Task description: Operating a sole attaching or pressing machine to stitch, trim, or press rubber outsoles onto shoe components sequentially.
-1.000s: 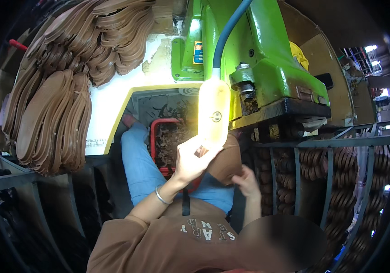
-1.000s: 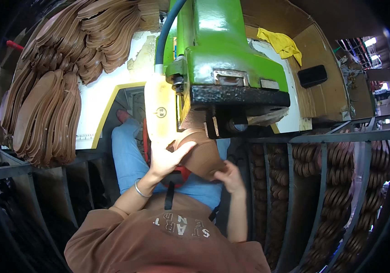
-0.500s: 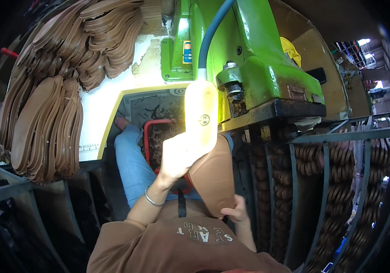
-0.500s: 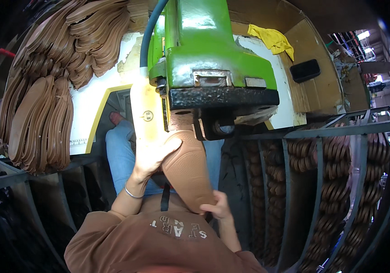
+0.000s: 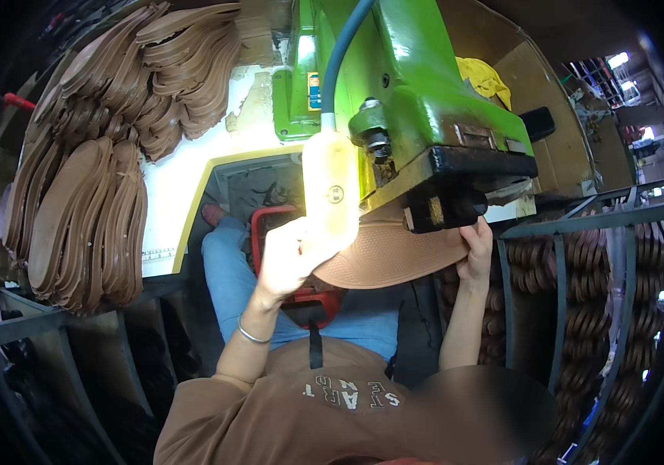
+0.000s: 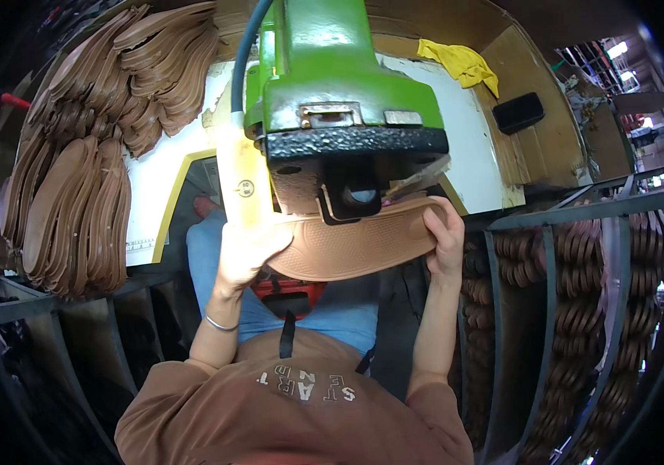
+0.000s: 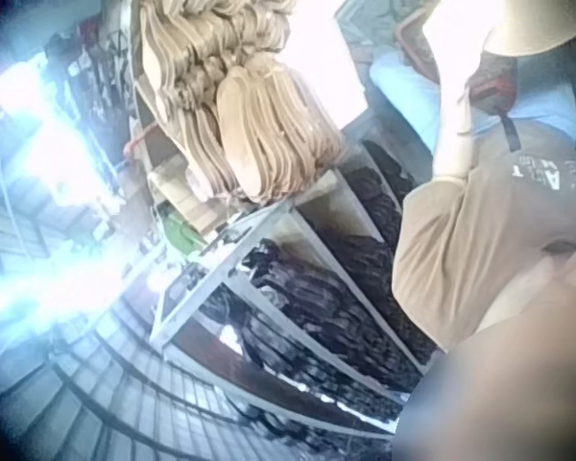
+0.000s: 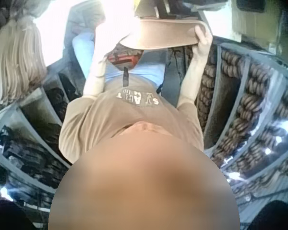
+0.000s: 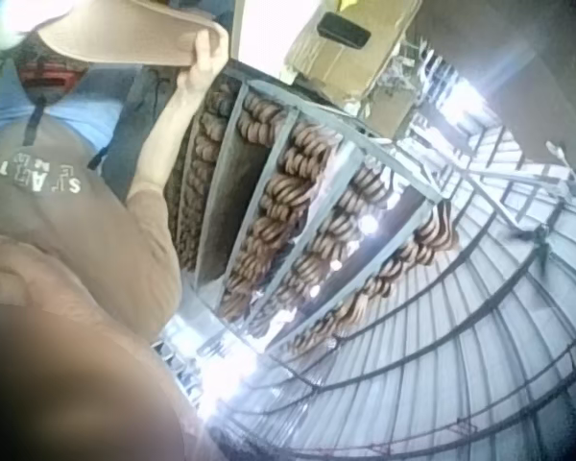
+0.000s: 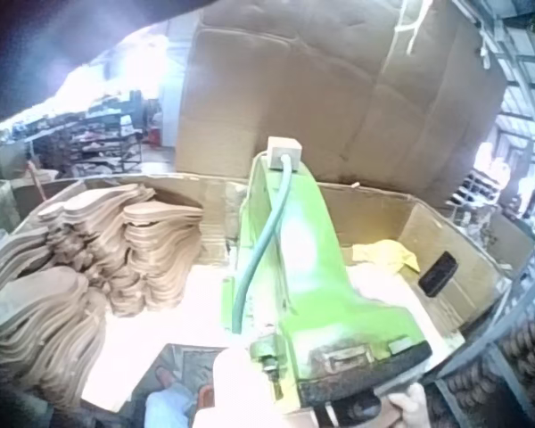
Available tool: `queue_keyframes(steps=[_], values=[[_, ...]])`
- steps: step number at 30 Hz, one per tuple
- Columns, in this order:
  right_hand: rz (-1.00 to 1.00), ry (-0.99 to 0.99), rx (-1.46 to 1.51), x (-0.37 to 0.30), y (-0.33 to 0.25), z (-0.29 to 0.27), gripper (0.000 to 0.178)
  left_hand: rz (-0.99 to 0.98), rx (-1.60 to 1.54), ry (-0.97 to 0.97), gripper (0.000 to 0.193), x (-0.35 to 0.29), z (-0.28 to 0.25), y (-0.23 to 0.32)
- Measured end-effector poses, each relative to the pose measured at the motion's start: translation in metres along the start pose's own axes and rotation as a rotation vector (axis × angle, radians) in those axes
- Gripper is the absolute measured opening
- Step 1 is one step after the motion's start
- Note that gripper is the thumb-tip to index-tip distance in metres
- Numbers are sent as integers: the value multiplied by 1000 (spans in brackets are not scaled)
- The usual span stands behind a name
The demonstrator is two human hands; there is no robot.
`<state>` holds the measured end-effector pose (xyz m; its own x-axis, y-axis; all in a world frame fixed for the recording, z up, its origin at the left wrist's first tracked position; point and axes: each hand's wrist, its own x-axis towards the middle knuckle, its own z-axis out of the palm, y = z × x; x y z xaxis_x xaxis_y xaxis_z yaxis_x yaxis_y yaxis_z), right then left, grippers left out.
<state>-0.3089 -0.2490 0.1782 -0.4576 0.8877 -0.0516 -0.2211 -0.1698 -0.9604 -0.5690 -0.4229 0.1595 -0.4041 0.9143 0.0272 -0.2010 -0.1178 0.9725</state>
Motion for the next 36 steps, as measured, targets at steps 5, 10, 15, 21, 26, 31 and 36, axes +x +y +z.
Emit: queue_keyframes(steps=[5, 10, 15, 21, 26, 31, 36], values=[[-7, -54, 94, 10, 30, 31, 23, -42, -51, 16, 22, -3, -40, 16], [-66, -93, -12, -7, 43, 76, 30, -66, -9, 173, 26, -14, -88, 26], [-47, -121, -181, -19, 50, 114, 47, -140, -80, 217, 18, -45, -126, 8], [-134, -227, -315, -5, 58, 125, 35, -301, -11, 97, 27, -101, -115, -41], [-53, -179, -323, -6, 55, 133, 27, -487, 98, -87, 25, -123, -29, -68], [-116, -64, -620, -8, -17, 90, 20, -54, 569, -98, 28, -91, -15, -26], [-469, 741, -268, 9, -66, 11, 20, 722, 1623, 908, 21, -74, -114, 114]])
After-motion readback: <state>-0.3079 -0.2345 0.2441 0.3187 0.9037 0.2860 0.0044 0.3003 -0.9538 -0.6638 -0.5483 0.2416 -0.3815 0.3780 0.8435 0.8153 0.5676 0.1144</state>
